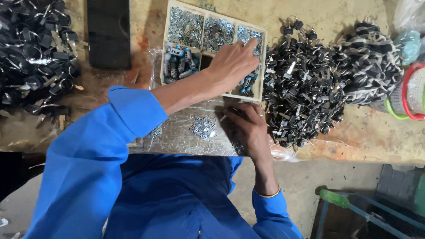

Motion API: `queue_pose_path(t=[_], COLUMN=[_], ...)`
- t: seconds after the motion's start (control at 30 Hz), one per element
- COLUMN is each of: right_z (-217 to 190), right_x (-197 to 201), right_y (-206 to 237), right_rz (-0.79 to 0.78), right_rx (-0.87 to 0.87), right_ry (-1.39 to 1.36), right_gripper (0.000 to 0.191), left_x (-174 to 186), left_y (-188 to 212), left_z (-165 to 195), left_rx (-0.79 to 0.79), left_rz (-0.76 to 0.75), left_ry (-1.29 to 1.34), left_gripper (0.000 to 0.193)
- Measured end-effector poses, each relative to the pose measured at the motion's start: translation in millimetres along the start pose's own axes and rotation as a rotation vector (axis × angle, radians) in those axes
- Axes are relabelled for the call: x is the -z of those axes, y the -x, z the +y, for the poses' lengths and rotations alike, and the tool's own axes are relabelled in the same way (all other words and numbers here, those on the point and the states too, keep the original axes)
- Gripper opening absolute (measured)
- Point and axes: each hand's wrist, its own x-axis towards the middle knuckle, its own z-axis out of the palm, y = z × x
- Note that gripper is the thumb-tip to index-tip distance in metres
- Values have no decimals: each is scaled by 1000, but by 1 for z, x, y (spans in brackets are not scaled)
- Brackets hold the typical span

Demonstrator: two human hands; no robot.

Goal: The person sits at a workbench assembling padlock cylinders. They pick small metal pins and springs from a compartment tray, insert them by hand into a lock core held in their hands, and place finished cores back into the tray, repeating the process.

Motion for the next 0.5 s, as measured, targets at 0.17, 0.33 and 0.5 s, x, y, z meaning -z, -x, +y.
queue_pose_path(t=[0.17, 0.33, 0.5], right_z=[-10, -9, 8], right_x=[12, 16, 23], right_y=[-9, -21, -51], right_rz=[-113, -34, -46], right_rx=[-7, -116, -160], right_ry=[191, -29, -27], right_gripper=[40, 32, 20], left_x=[8, 29, 40], left_y=[19, 60, 104], left_z=[-10, -27, -36], left_rx=[40, 94, 233], left_rz=[73, 163, 244], left_ry=[210, 524, 848], left_gripper=[18, 16, 15])
